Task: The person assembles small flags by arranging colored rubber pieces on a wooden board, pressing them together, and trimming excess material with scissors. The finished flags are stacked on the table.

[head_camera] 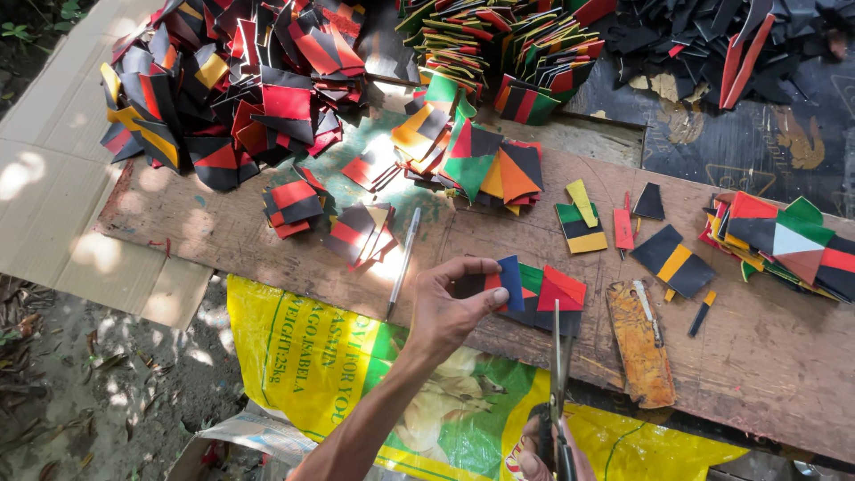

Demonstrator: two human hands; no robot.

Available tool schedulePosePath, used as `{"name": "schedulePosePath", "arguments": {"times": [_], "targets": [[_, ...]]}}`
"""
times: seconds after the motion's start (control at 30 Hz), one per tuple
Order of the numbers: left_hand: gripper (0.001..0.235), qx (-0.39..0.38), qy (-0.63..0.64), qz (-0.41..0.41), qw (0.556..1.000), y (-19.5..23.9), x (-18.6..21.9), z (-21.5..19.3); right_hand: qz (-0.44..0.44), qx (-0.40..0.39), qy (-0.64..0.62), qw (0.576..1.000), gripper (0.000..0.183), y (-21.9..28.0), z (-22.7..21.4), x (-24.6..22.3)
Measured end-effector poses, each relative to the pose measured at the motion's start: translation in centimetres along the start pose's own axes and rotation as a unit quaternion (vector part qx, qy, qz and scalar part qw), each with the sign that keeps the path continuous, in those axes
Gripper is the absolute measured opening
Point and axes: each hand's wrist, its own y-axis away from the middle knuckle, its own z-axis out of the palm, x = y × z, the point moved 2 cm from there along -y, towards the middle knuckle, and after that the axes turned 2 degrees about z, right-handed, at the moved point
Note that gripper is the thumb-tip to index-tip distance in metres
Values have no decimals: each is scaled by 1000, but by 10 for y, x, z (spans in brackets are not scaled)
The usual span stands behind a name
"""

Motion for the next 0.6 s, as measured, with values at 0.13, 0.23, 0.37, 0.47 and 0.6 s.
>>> {"name": "schedulePosePath", "arguments": {"times": [0.13,0.23,0.37,0.47,0.6], "targets": [[27,-9,47,39,998,8,17,12,16,11,60,998,65,3,-3,-36],[29,-22,8,55,998,13,25,19,8,-23,115,993,66,-7,-8,-62],[31,-37,-6,80,996,17,31,25,56,-49,92,993,66,-8,-8,-91],[31,-39,-10,73,997,18,32,28,65,-46,46,996,64,-7,-7,-111],[35,-41,-22,71,996,19,34,29,10,-40,75,996,58,-9,-7,-132]]}}
